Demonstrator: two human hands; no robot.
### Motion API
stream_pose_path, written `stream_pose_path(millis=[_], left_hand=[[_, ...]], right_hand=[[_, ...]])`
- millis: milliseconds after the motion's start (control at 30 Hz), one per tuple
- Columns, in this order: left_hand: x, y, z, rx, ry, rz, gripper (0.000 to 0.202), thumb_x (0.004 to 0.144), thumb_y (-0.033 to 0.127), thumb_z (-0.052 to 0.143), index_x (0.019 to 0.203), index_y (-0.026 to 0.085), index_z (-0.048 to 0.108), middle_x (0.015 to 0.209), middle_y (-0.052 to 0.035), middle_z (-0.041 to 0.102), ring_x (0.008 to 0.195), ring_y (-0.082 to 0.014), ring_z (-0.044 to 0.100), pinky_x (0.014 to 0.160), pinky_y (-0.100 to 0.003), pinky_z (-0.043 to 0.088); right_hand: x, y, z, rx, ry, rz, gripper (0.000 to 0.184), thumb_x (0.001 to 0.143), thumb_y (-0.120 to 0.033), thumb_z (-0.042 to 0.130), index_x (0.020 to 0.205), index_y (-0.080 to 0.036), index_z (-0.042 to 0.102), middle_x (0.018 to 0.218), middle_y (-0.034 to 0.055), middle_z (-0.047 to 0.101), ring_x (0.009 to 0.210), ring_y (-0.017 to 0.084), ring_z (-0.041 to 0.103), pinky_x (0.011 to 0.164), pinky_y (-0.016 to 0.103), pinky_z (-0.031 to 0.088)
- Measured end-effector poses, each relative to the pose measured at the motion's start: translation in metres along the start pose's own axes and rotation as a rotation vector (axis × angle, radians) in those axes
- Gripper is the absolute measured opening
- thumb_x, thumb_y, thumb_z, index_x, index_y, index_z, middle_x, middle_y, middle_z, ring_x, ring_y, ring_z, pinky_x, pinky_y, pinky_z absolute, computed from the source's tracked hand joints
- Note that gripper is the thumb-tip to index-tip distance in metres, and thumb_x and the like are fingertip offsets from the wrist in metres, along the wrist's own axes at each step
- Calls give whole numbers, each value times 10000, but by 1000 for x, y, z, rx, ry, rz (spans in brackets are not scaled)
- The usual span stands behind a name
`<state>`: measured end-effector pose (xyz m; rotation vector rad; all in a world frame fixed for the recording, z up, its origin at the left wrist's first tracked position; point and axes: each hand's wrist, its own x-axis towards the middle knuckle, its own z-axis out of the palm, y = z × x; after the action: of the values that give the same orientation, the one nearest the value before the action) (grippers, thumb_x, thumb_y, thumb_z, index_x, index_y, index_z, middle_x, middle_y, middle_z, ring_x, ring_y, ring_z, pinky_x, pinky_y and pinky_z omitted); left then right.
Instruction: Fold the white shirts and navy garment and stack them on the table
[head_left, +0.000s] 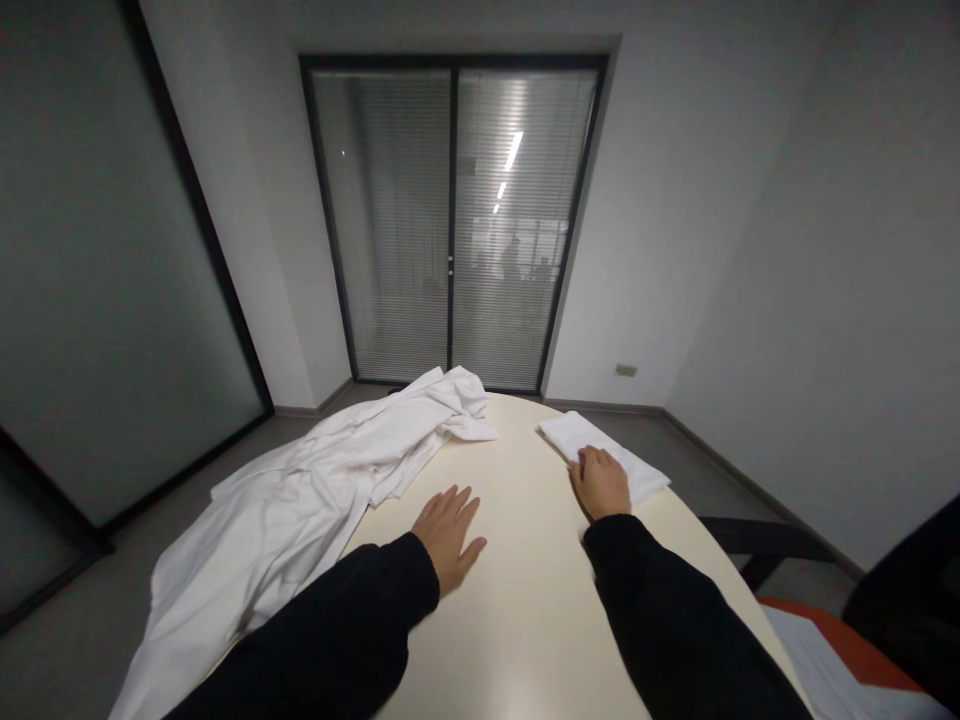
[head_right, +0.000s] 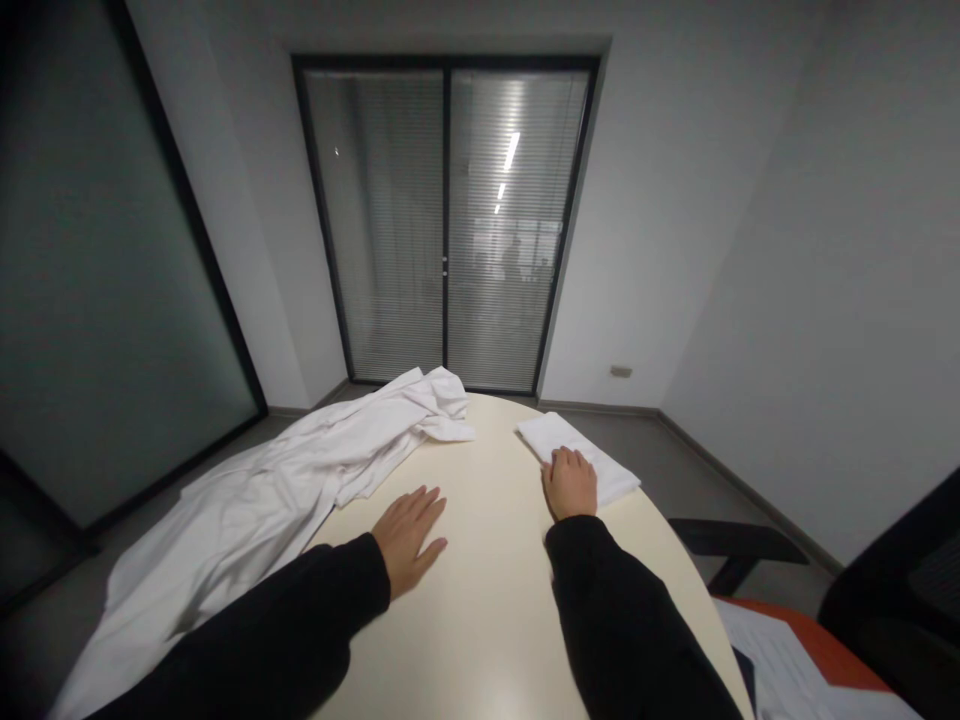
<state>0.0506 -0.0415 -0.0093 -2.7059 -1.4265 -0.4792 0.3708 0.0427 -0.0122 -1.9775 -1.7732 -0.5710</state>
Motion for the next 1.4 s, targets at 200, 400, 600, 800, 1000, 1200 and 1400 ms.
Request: stream_pose_path(millis=[200, 400, 600, 800, 1000, 1200, 1400], left_hand=[[12, -23, -38, 197, 213, -320, 367, 869, 314, 503, 1158, 150, 660, 1530, -162, 311, 1401, -392, 255, 1115, -552, 227], [8, -67, -41, 256, 192, -484, 455, 832, 258, 507, 1262, 126, 574, 1485, -209, 373, 1385, -426, 270, 1098, -630, 168], [11, -61, -33, 226, 302, -442, 469, 849, 168, 434, 1300, 56, 495, 1437, -220, 433, 1358, -360, 349, 1131, -563, 192], [15, -48, -45, 220, 519, -418, 459, 872, 126, 381, 1318, 73, 474, 1453, -172, 428, 1360, -301, 350, 1172, -530, 122], [15, -39, -51, 196, 610, -384, 465, 914, 135, 337, 1361, 107, 464, 1487, -134, 400, 1394, -303, 289, 1169, -559, 91], [10, -14, -56, 134, 401, -118, 457, 936, 101, 318, 1347, 184, 502, 1479, -73, 427, 1274, -276, 427, 1073, -449, 337], [4, 19, -39, 74, 249, -28, 454, 926, 60, 308, 1324, 169, 496, 1374, -114, 513, 1167, -266, 507, 962, -427, 448]], right_hand=[[-8, -7, -4, 37, 16, -27, 290, 888, -298, 512, 1125, -151, 591, 1220, 139, 604, 1120, 268, 500, 955, 377, 324], [-15, -14, -9, 62, 13, -14, 310, 888, -306, 497, 1141, -151, 585, 1234, 132, 595, 1140, 273, 487, 979, 386, 312], [-17, -16, -10, 89, -2, -33, 325, 888, -312, 487, 1159, -153, 569, 1235, 133, 588, 1149, 273, 481, 981, 388, 310], [-16, -16, -9, 90, -17, -55, 316, 894, -319, 480, 1144, -154, 579, 1228, 129, 592, 1138, 272, 487, 976, 389, 314], [-16, -18, -12, 89, -26, -46, 318, 888, -309, 493, 1152, -152, 579, 1227, 134, 597, 1139, 278, 488, 978, 397, 312], [-16, -28, -21, 221, -74, -158, 362, 853, -384, 530, 1143, -181, 607, 1168, 117, 627, 1122, 280, 503, 976, 403, 325], [-29, -61, -35, 575, -259, -239, 446, 868, -488, 494, 1187, -199, 610, 789, 30, 679, 823, 219, 615, 848, 362, 424]])
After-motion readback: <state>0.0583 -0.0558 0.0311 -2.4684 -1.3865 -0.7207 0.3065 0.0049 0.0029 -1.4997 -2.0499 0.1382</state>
